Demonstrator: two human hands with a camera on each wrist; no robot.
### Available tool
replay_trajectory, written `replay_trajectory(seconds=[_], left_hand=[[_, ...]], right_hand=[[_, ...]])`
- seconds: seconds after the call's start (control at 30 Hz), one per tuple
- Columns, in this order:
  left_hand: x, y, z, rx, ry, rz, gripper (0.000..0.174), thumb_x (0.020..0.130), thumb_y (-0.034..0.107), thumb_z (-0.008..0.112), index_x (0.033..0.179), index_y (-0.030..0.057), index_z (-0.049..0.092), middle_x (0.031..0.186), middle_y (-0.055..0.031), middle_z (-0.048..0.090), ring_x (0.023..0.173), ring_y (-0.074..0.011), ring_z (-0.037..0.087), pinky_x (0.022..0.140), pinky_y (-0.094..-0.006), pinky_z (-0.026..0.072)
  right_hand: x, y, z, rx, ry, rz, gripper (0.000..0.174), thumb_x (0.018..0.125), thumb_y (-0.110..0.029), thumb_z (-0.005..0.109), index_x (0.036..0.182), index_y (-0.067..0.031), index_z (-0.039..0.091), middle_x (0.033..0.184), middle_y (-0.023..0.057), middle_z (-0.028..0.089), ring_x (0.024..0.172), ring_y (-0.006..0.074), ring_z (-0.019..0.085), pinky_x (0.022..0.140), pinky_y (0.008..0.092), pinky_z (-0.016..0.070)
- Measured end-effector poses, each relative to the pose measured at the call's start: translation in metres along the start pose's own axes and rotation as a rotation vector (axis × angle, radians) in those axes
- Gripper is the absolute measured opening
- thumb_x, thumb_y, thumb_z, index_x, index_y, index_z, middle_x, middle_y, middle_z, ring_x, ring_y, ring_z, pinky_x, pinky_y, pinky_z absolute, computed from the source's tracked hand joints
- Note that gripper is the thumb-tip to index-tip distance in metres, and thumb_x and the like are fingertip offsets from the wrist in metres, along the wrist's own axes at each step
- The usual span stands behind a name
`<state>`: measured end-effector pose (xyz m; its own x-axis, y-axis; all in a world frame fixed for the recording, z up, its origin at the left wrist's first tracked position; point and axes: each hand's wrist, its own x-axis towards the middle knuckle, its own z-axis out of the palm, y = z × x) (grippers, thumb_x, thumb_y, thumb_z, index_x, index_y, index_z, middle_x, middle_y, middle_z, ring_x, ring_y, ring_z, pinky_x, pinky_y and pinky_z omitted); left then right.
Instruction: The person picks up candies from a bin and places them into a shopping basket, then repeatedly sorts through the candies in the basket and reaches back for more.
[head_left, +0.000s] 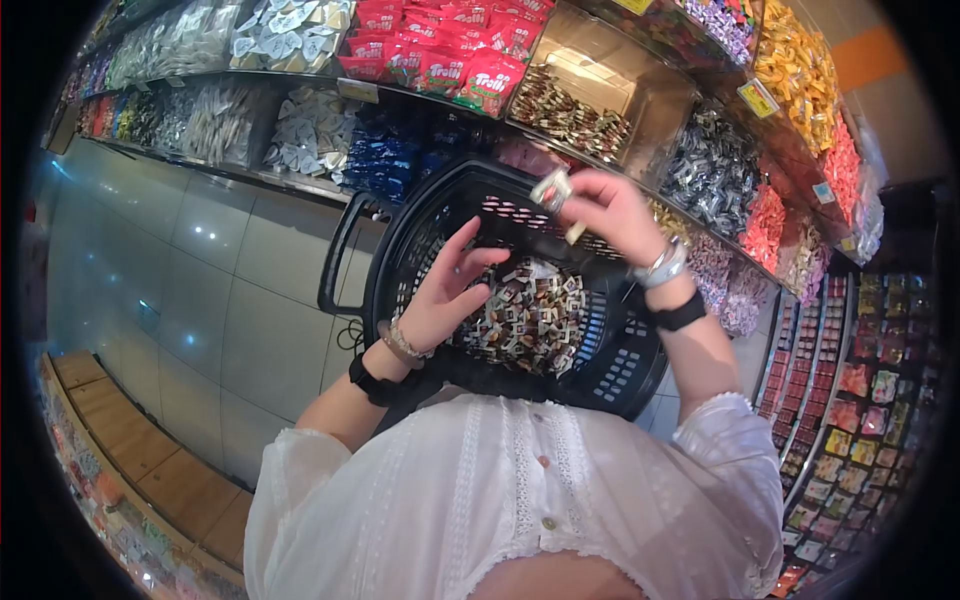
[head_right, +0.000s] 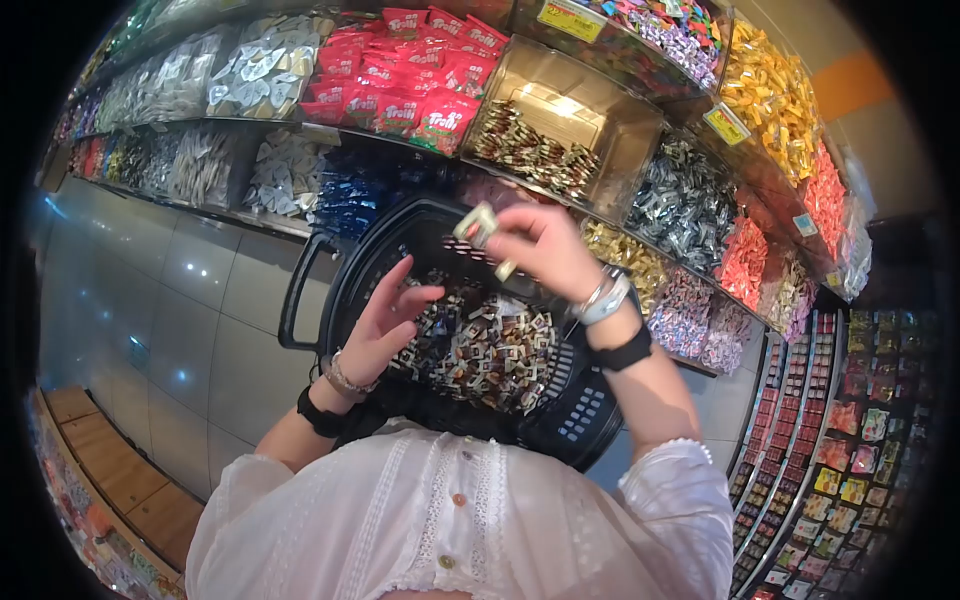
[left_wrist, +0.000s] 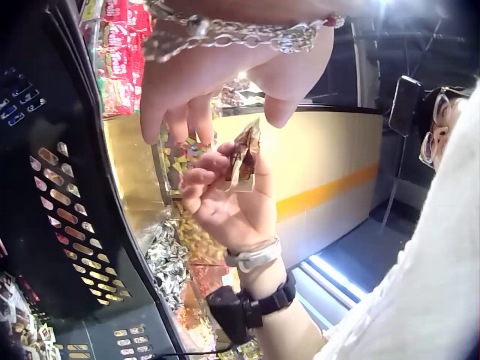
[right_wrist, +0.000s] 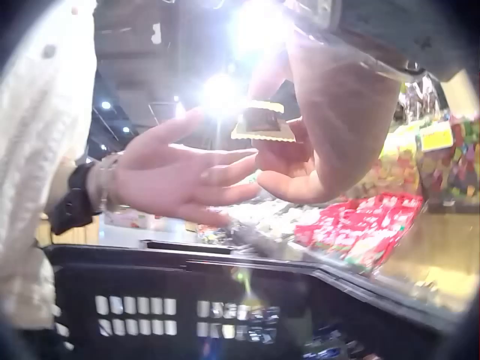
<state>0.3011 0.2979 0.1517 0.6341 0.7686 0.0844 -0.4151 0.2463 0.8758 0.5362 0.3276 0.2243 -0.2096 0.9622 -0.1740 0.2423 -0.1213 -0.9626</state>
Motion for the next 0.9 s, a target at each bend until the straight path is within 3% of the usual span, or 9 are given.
replay_trajectory(seconds=[0.07, 0.13, 0.2, 0.3, 0.37, 0.5, 0.7, 0.83, 0.9], left_hand=[[0.002, -0.006, -0.007, 0.002, 0.038, -0.043, 0.061, 0.078, 0.002, 0.049, 0.130, 0.0091, 0.019, 0.109, -0.0070, 0.048, 0.106, -0.0129, 0.041, 0.092, -0.0278, 0.0281], [0.003, -0.017, -0.020, -0.005, 0.062, -0.118, 0.058, 0.079, 0.002, 0.049, 0.129, 0.0087, 0.021, 0.108, -0.0066, 0.049, 0.103, -0.0122, 0.043, 0.090, -0.0267, 0.0305], [0.004, -0.029, -0.032, 0.000, 0.121, -0.236, 0.050, 0.080, 0.002, 0.047, 0.125, 0.0074, 0.027, 0.105, -0.0056, 0.050, 0.096, -0.0101, 0.046, 0.083, -0.0236, 0.0357], [0.008, -0.040, -0.042, -0.065, 0.158, -0.308, 0.042, 0.080, 0.002, 0.047, 0.120, 0.0064, 0.033, 0.102, -0.0041, 0.050, 0.095, -0.0093, 0.046, 0.083, -0.0229, 0.0356], [0.009, -0.038, -0.042, -0.074, 0.143, -0.388, 0.038, 0.081, 0.002, 0.047, 0.117, 0.0062, 0.036, 0.101, -0.0035, 0.050, 0.095, -0.0091, 0.045, 0.083, -0.0228, 0.0356], [0.007, -0.038, -0.043, -0.146, 0.093, -0.472, 0.034, 0.081, 0.001, 0.046, 0.114, 0.0040, 0.039, 0.099, -0.0037, 0.051, 0.094, -0.0098, 0.047, 0.082, -0.0232, 0.0368], [0.008, -0.041, -0.048, -0.103, 0.133, -0.492, 0.030, 0.079, 0.000, 0.046, 0.109, 0.0014, 0.042, 0.097, -0.0052, 0.052, 0.094, -0.0116, 0.048, 0.084, -0.0259, 0.0368], [0.014, -0.039, -0.047, -0.089, 0.072, -0.547, 0.027, 0.080, 0.003, 0.047, 0.106, 0.0009, 0.044, 0.094, -0.0056, 0.053, 0.092, -0.0117, 0.049, 0.083, -0.0267, 0.0373], [0.015, -0.040, -0.046, -0.075, 0.062, -0.552, 0.026, 0.080, 0.004, 0.048, 0.106, 0.0007, 0.044, 0.094, -0.0057, 0.053, 0.091, -0.0118, 0.049, 0.083, -0.0265, 0.0373]], right_hand=[[0.035, -0.007, -0.044, -0.528, 0.217, -0.106, 0.020, 0.070, -0.016, 0.063, 0.081, 0.0000, 0.059, 0.068, 0.0013, 0.058, 0.063, 0.0063, 0.051, 0.059, 0.0224, 0.0417], [0.078, 0.007, -0.091, -0.723, 0.329, -0.116, 0.024, 0.068, -0.023, 0.062, 0.078, -0.0007, 0.060, 0.065, 0.0057, 0.059, 0.061, 0.0099, 0.053, 0.058, 0.0247, 0.0423], [0.121, 0.029, -0.132, -0.994, 0.382, 0.025, 0.030, 0.066, -0.032, 0.060, 0.081, -0.0061, 0.062, 0.075, 0.0108, 0.061, 0.068, 0.0236, 0.058, 0.063, 0.0304, 0.0448], [0.169, 0.069, -0.161, -1.214, 0.479, 0.198, 0.029, 0.067, -0.032, 0.057, 0.082, -0.0089, 0.063, 0.078, 0.0107, 0.061, 0.072, 0.0266, 0.058, 0.067, 0.0335, 0.0456], [0.194, 0.088, -0.169, -1.367, 0.417, 0.283, 0.029, 0.067, -0.032, 0.056, 0.084, -0.0099, 0.063, 0.083, 0.0115, 0.061, 0.079, 0.0264, 0.058, 0.070, 0.0357, 0.0455], [0.231, 0.127, -0.177, -1.326, 0.396, 0.331, 0.035, 0.070, -0.037, 0.056, 0.094, -0.0120, 0.059, 0.093, 0.0105, 0.059, 0.088, 0.0267, 0.055, 0.074, 0.0357, 0.0436], [0.247, 0.152, -0.162, -1.347, 0.396, 0.358, 0.036, 0.072, -0.042, 0.054, 0.094, -0.0137, 0.060, 0.095, 0.0097, 0.057, 0.093, 0.0254, 0.051, 0.076, 0.0351, 0.0425], [0.255, 0.190, -0.171, -1.408, 0.398, 0.287, 0.034, 0.072, -0.037, 0.055, 0.099, -0.0164, 0.057, 0.094, 0.0095, 0.056, 0.092, 0.0247, 0.052, 0.076, 0.0363, 0.0425], [0.255, 0.201, -0.174, -1.295, 0.451, 0.224, 0.033, 0.072, -0.031, 0.058, 0.103, -0.0196, 0.055, 0.095, 0.0096, 0.056, 0.090, 0.0249, 0.053, 0.076, 0.0359, 0.0425]])
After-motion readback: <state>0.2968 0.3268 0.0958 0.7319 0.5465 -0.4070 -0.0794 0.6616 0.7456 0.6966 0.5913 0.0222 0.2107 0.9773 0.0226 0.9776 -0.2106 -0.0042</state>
